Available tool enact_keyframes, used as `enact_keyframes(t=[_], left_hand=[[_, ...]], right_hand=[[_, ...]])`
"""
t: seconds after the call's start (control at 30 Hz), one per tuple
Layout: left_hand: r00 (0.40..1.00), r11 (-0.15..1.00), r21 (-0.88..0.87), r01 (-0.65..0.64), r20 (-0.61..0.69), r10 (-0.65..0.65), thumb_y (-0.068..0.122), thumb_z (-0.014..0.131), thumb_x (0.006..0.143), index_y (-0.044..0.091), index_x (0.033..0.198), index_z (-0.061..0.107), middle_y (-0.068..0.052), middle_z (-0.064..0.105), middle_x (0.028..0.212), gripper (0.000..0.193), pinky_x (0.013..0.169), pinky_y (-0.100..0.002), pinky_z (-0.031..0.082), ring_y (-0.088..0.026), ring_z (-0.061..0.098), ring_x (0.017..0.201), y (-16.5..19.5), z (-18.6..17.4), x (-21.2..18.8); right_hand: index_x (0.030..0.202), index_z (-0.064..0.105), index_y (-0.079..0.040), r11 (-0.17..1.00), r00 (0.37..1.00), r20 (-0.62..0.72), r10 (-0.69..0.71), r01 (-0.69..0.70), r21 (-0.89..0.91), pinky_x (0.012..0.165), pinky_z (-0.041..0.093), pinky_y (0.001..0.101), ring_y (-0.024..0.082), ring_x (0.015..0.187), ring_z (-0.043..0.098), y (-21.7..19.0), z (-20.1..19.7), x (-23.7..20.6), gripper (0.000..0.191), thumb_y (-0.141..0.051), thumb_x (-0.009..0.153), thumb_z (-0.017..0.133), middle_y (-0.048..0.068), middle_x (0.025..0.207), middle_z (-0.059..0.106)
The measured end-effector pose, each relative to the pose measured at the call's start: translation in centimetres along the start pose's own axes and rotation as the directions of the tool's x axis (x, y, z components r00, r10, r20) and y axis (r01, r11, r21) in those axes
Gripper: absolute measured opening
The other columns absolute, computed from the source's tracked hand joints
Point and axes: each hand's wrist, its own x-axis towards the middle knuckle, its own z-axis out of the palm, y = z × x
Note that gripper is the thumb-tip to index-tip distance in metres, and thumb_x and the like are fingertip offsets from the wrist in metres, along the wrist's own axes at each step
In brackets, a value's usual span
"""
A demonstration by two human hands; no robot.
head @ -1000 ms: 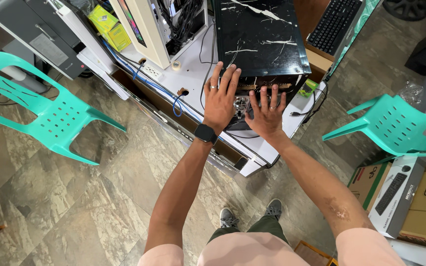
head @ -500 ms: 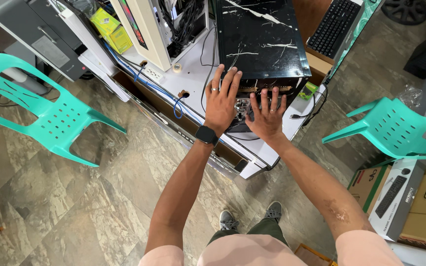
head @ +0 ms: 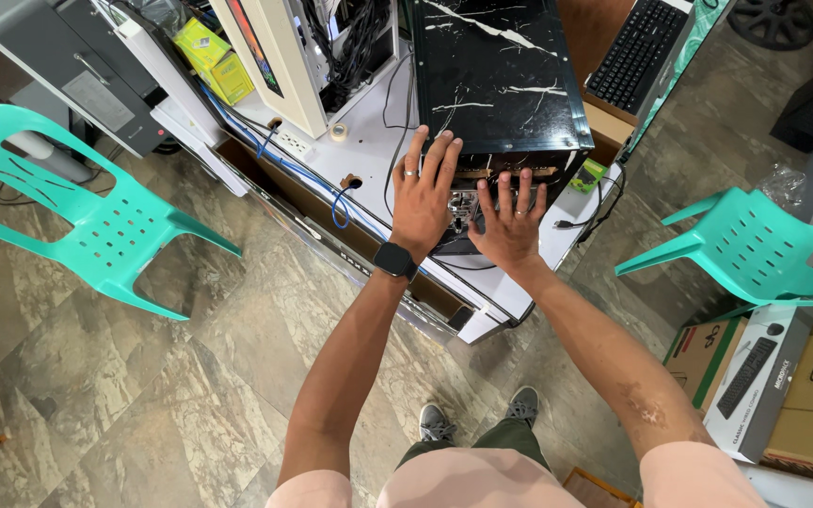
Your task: The person stands at a desk in a computer shop and works on the rear panel of a computer case, using both hands to connect and seat cables and small components into the back of the case. They continue manipulating the rear connectors and repositioning the case throughout the episode.
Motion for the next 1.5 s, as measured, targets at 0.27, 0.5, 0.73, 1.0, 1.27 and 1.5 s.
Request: enact_keyframes(t=[0.27, 0.5, 0.73, 1.0, 1.27, 1.5], left_hand=[[1.000, 1.000, 0.009, -0.005, -0.014, 0.005, -0.008, 0.067, 0.076, 0.008, 0.153, 0.044, -0.006, 0.041, 0.159, 0.082, 0.116, -0.052, 0.036, -0.034, 0.026, 0.155, 0.02, 0.19, -0.02], [1.000, 1.000, -0.004, -0.005, -0.013, 0.005, -0.008, 0.067, 0.078, 0.009, 0.154, 0.043, -0.006, 0.041, 0.159, 0.082, 0.115, -0.051, 0.036, -0.034, 0.026, 0.155, 0.00, 0.26, -0.01], [1.000, 1.000, -0.001, 0.002, -0.012, -0.002, -0.009, 0.067, 0.078, 0.009, 0.154, 0.043, -0.006, 0.042, 0.159, 0.082, 0.115, -0.049, 0.036, -0.034, 0.027, 0.155, 0.17, 0.22, -0.20], [1.000, 1.000, -0.008, -0.003, -0.023, 0.002, -0.008, 0.067, 0.077, 0.008, 0.153, 0.044, -0.006, 0.042, 0.158, 0.081, 0.116, -0.051, 0.036, -0.034, 0.027, 0.155, 0.06, 0.07, -0.09], [1.000, 1.000, -0.008, 0.004, -0.011, -0.004, -0.008, 0.067, 0.077, 0.009, 0.153, 0.044, -0.006, 0.042, 0.159, 0.082, 0.115, -0.051, 0.036, -0.034, 0.026, 0.155, 0.07, 0.31, -0.13], [1.000, 1.000, -0.013, 0.009, -0.004, -0.009, -0.009, 0.066, 0.077, 0.009, 0.154, 0.043, -0.006, 0.041, 0.159, 0.082, 0.116, -0.051, 0.035, -0.034, 0.025, 0.155, 0.07, 0.34, -0.05]], right_hand=[[0.165, 0.032, -0.017, 1.000, 1.000, 0.009, 0.003, -0.003, -0.002, 0.124, 0.010, 0.0693, 0.047, 0.159, 0.005, 0.02, 0.15, -0.10, 0.100, -0.041, 0.083, 0.084, 0.018, 0.173, 0.006], [0.165, 0.032, -0.016, 1.000, 1.000, 0.014, 0.004, -0.004, -0.002, 0.124, 0.010, 0.0696, 0.047, 0.159, 0.005, 0.05, 0.11, -0.11, 0.100, -0.041, 0.084, 0.085, 0.018, 0.173, 0.006], [0.165, 0.032, -0.016, 1.000, 1.000, 0.018, 0.007, -0.007, -0.001, 0.123, 0.012, 0.0700, 0.049, 0.158, 0.008, -0.08, -0.08, -0.25, 0.100, -0.041, 0.083, 0.085, 0.019, 0.172, 0.009], [0.165, 0.033, -0.016, 1.000, 1.000, -0.004, 0.004, -0.004, 0.004, 0.123, 0.012, 0.0700, 0.048, 0.158, 0.009, -0.08, 0.00, -0.06, 0.100, -0.040, 0.083, 0.085, 0.019, 0.173, 0.009], [0.166, 0.030, -0.015, 1.000, 1.000, -0.007, -0.008, 0.008, -0.008, 0.124, 0.010, 0.0694, 0.049, 0.159, 0.007, 0.02, -0.01, -0.16, 0.102, -0.040, 0.084, 0.085, 0.019, 0.173, 0.007], [0.166, 0.031, -0.015, 1.000, 1.000, -0.011, -0.006, 0.006, -0.005, 0.124, 0.010, 0.0693, 0.048, 0.158, 0.008, 0.03, 0.01, -0.08, 0.101, -0.039, 0.083, 0.085, 0.019, 0.173, 0.008]])
